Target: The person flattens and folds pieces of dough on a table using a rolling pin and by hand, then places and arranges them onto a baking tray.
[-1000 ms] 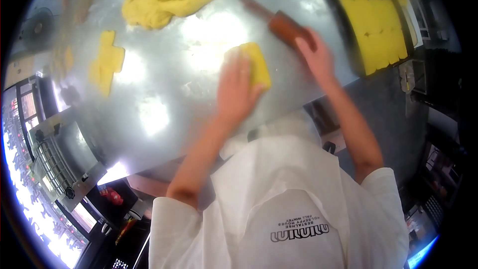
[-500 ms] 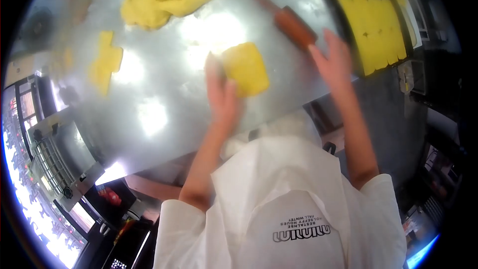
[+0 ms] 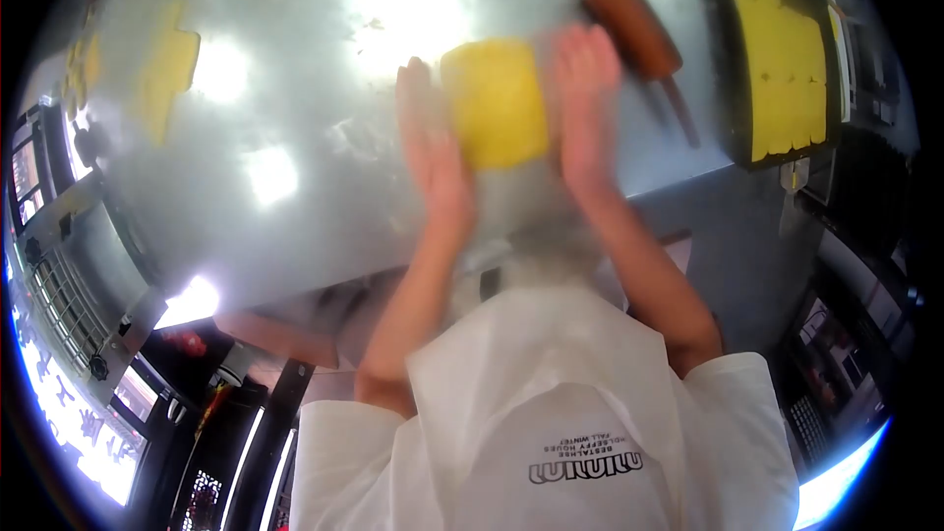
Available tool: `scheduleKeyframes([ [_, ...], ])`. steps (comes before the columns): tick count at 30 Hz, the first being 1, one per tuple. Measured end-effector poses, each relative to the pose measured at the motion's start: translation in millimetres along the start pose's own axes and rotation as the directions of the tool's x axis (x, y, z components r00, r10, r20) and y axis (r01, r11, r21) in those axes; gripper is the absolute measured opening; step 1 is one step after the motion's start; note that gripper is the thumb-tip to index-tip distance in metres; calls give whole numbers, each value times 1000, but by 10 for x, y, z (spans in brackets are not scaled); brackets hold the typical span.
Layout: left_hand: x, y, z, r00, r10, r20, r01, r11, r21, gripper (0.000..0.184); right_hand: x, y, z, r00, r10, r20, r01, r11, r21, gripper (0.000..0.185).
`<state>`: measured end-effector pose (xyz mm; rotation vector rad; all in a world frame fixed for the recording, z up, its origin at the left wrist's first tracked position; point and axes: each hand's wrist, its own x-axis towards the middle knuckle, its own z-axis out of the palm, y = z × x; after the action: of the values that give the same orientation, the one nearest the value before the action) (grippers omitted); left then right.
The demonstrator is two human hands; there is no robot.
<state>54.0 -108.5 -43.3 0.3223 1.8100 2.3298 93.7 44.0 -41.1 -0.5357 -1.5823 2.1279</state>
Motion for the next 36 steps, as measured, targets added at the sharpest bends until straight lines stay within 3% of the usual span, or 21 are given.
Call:
scheduleKeyframes([
  [4, -121, 47, 100, 999, -19, -25, 19, 1000, -6, 79, -176, 52, 103, 997, -36, 67, 40, 997, -60, 69],
  [9, -146, 115, 126, 998, -6, -67, 0, 995, -99, 78, -266, -14, 86, 996, 85, 12, -85, 996, -15, 66],
  [13, -206, 47, 111, 1000, 2, -1, -2, 994, -107, 75, -475, -184, 205, 994, 100, 32, -95, 988, -119, 65],
  [18, -199, 287, 83, 991, -106, -77, 99, 991, -90, 68, -299, -196, -148, 993, 80, -83, -103, 940, -325, 45],
  [19, -175, 247, -8, 991, -106, -83, 99, 992, -84, 66, -199, -226, -117, 996, 54, -68, -78, 901, -426, 46],
  [21, -146, 294, -83, 943, -273, -192, 227, 946, -232, 63, 23, -307, -38, 999, 5, -39, -28, 790, -612, 50],
  [22, -16, 547, 1, 855, -445, -265, 326, 860, -392, 61, 168, -285, -7, 995, -71, 73, 101, 691, -715, 56],
  [24, -2, 631, 0, 819, -493, -294, 374, 847, -378, 58, 466, -242, 112, 920, -232, 316, 386, 396, -833, 60],
  [25, -93, 486, -77, 891, -371, -260, 329, 924, -194, 57, 570, -215, 189, 852, -278, 444, 507, 221, -833, 62],
  [26, -177, 365, -161, 946, -255, -200, 259, 966, -7, 56, 611, -176, 269, 835, -240, 494, 539, 182, -823, 65],
  [31, -167, 316, -288, 947, -247, -204, 267, 961, 76, 44, 540, 57, 364, 798, -59, 600, 602, 54, -796, 72],
  [34, -99, 360, -348, 950, -265, -167, 298, 927, 226, 38, 588, 25, 335, 795, -86, 601, 606, 93, -790, 68],
  [36, -12, 412, -363, 965, -232, -119, 261, 874, 411, 38, 644, -182, 210, 909, -124, 398, 411, 431, -803, 62],
])
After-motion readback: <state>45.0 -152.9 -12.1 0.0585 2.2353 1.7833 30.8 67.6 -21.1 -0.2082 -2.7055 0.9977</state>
